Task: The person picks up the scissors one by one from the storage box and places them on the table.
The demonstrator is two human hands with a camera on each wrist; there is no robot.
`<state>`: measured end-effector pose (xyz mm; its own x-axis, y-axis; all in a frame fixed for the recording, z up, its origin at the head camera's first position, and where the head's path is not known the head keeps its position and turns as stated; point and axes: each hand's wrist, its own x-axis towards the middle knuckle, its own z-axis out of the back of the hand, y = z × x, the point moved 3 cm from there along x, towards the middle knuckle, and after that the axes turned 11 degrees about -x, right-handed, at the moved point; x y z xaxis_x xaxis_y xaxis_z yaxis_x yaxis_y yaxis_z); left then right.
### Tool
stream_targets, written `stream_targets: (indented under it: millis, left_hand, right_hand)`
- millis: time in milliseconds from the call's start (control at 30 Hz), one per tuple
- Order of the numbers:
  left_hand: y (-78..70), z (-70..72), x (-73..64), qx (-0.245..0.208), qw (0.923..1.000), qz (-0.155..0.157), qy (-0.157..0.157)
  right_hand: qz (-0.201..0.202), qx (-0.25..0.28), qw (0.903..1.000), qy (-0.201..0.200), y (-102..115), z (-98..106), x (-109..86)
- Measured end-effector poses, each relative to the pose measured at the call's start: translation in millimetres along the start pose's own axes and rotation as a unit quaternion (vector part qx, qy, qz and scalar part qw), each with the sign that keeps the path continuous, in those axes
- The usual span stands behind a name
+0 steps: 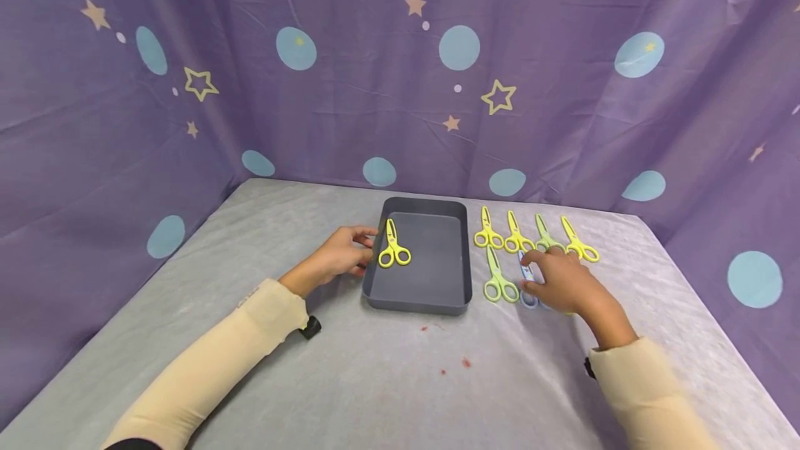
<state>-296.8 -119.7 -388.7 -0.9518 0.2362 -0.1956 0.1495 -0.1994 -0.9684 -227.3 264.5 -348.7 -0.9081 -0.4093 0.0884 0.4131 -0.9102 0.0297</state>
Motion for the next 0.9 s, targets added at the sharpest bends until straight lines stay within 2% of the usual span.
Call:
stream_targets:
  millis: [500,667,900]
  left_hand:
    - [-1.1,-0.8,-0.9,-0.003,1.0,0.0,-0.006]
    - [-0.5,0.0,-0.6,-0.002,1.0,0.002,-0.006]
    - [0.3,0.7,0.5,0.001,1.0,0.004,-0.007]
  right_hand:
    - [0.008,0.015,0.9967,-0.079,56,3,46.7]
    - [0.006,0.014,0.9974,-0.07,73,-1,60.0]
    - [0.03,-0.002,0.9983,-0.05,94,-10,74.5]
